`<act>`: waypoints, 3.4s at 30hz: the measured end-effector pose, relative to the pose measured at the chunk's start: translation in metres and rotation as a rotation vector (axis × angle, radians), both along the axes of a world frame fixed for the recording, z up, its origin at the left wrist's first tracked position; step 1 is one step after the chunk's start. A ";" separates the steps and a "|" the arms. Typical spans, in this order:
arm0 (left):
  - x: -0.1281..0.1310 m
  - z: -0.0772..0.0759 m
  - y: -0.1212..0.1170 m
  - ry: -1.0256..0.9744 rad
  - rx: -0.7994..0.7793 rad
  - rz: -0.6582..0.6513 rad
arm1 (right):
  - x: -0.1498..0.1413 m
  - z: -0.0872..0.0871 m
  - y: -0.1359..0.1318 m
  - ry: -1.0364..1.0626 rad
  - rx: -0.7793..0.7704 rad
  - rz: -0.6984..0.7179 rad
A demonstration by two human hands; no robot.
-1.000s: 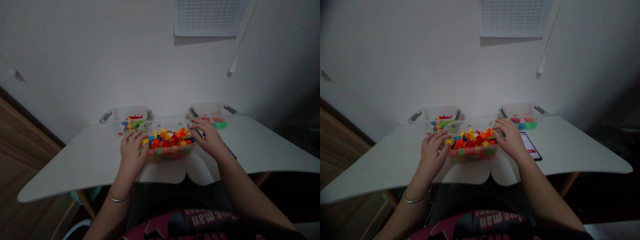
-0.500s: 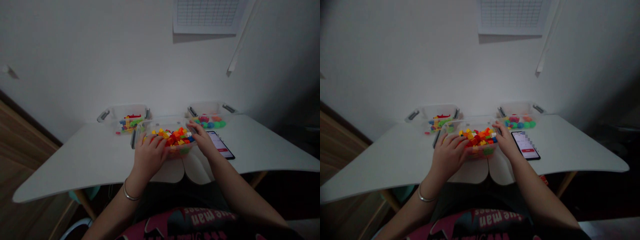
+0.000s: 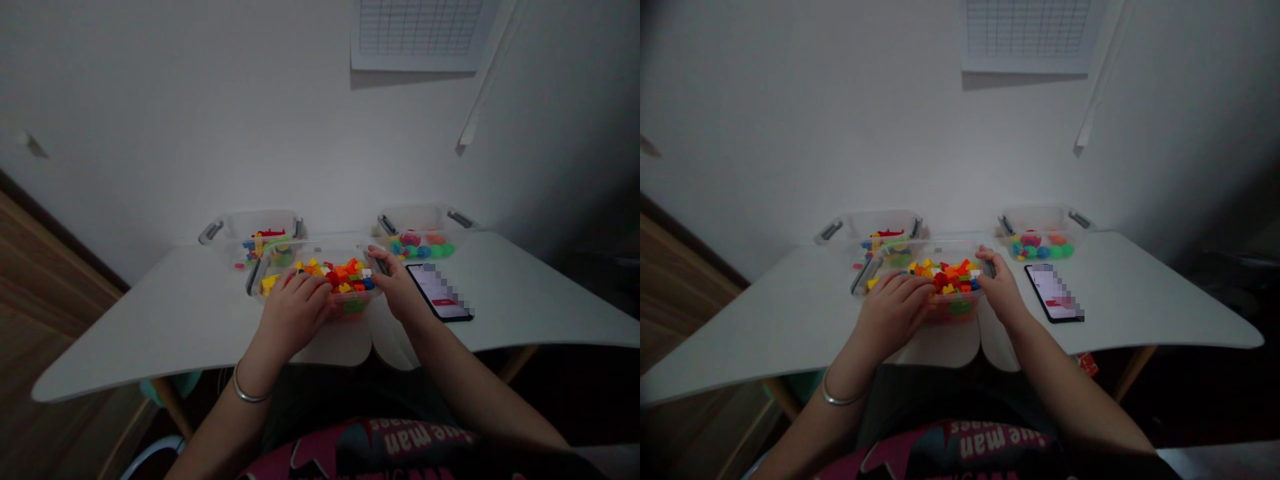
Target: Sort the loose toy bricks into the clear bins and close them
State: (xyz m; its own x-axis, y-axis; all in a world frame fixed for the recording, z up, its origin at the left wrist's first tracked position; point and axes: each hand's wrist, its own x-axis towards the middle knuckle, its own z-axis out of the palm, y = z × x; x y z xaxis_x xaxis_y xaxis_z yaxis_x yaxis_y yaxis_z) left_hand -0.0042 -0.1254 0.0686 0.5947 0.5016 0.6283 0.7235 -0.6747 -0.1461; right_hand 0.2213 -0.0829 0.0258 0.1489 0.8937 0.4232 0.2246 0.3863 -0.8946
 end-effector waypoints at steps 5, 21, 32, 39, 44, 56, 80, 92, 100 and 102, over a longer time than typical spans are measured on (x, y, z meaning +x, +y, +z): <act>0.006 -0.002 0.000 -0.019 0.021 0.034 | -0.033 -0.009 -0.009 -0.089 0.069 0.066; 0.008 -0.015 0.008 -0.132 0.141 0.160 | -0.015 -0.012 0.032 -0.246 0.163 0.097; 0.008 -0.018 0.011 -0.153 0.242 0.143 | 0.034 -0.034 0.077 -1.080 -0.116 -0.252; 0.009 -0.018 0.010 -0.162 0.230 0.139 | 0.031 -0.038 0.083 -1.232 -0.094 -0.244; 0.007 -0.018 0.008 -0.164 0.224 0.144 | 0.025 -0.042 0.082 -1.308 -0.049 -0.257; 0.007 -0.019 0.009 -0.182 0.206 0.146 | 0.023 -0.042 0.080 -1.002 0.145 -0.346; 0.033 -0.020 0.010 -0.151 0.131 0.131 | 0.021 0.007 0.041 -0.111 0.417 -0.274; 0.063 -0.012 0.000 -0.117 -0.074 -0.094 | 0.025 0.010 0.027 -0.037 0.464 -0.259; -0.028 -0.028 0.019 -0.577 0.079 0.344 | 0.028 0.010 0.020 -0.040 0.469 -0.263; -0.047 -0.039 0.030 -0.685 0.010 0.336 | 0.027 0.009 0.019 -0.031 0.470 -0.254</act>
State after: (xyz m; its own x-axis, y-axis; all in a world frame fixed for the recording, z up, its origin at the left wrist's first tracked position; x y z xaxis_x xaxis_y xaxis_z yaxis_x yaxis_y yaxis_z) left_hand -0.0509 -0.0954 0.0297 -0.1131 0.5794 0.8072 0.8207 -0.4035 0.4046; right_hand 0.2487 -0.0638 0.0345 0.3169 0.5438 0.7771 0.3868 0.6740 -0.6294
